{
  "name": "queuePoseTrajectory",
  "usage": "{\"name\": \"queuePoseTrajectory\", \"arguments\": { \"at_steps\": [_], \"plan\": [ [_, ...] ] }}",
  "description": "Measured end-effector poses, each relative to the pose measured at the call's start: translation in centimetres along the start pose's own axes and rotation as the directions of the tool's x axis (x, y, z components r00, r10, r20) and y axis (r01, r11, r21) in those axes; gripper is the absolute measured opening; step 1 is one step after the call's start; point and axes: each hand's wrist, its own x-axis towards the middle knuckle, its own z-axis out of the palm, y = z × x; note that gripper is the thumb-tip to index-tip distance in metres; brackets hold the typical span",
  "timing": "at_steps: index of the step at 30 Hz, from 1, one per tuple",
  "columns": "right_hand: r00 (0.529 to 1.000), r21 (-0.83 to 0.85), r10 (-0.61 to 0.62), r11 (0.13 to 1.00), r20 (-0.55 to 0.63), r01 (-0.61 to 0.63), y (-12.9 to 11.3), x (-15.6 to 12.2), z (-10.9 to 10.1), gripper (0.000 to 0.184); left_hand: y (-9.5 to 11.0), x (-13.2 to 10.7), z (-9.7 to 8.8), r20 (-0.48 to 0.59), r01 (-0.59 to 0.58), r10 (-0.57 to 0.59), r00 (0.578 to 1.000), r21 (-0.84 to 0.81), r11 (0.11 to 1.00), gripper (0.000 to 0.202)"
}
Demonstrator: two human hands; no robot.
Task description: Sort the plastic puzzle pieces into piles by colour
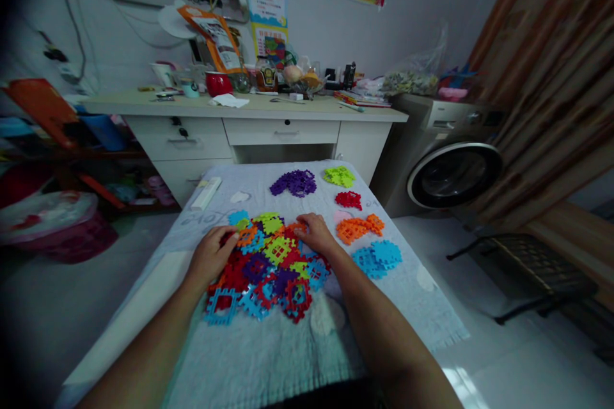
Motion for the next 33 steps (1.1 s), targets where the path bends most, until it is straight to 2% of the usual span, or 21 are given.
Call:
{"name": "queuePoseTrajectory", "arguments": {
  "at_steps": [5, 13, 19, 26, 29, 33],
  "plan": [
    [0.998, 0.104, 0.049, 0.993, -0.026, -0.046, 0.0, 0.1, -0.3, 0.031, 0.1, 0.0, -0.1, 0.005, -0.003, 0.003, 1.000, -0.002, 1.000, 0.031],
    [0.974, 0.279, 0.200, 0.946, -0.102, -0.165, 0.3, 0.3, -0.3, 0.026, -0.2, -0.1, 0.1, 0.009, -0.009, 0.009, 1.000, -0.010, 1.000, 0.032],
    [0.958, 0.351, 0.241, 0.920, -0.154, -0.175, 0.5, 0.6, -0.6, 0.027, -0.3, -0.1, 0.1, 0.011, -0.001, 0.001, 1.000, 0.000, 1.000, 0.032],
    [0.916, 0.400, 0.264, 0.907, -0.300, -0.131, 0.7, 0.8, -1.3, 0.030, -0.1, -0.1, 0.1, 0.016, 0.002, -0.002, 1.000, -0.007, 1.000, 0.031],
    [0.933, 0.470, 0.262, 0.874, -0.247, -0.121, 0.3, 0.7, -1.4, 0.030, 0.0, -0.1, 0.0, 0.016, 0.007, -0.007, 1.000, -0.012, 1.000, 0.031],
    [0.943, 0.612, 0.292, 0.779, -0.158, -0.139, -0.5, 0.6, -1.7, 0.028, 0.1, -0.1, 0.0, 0.013, 0.007, -0.007, 1.000, -0.012, 1.000, 0.031]
  ]
}}
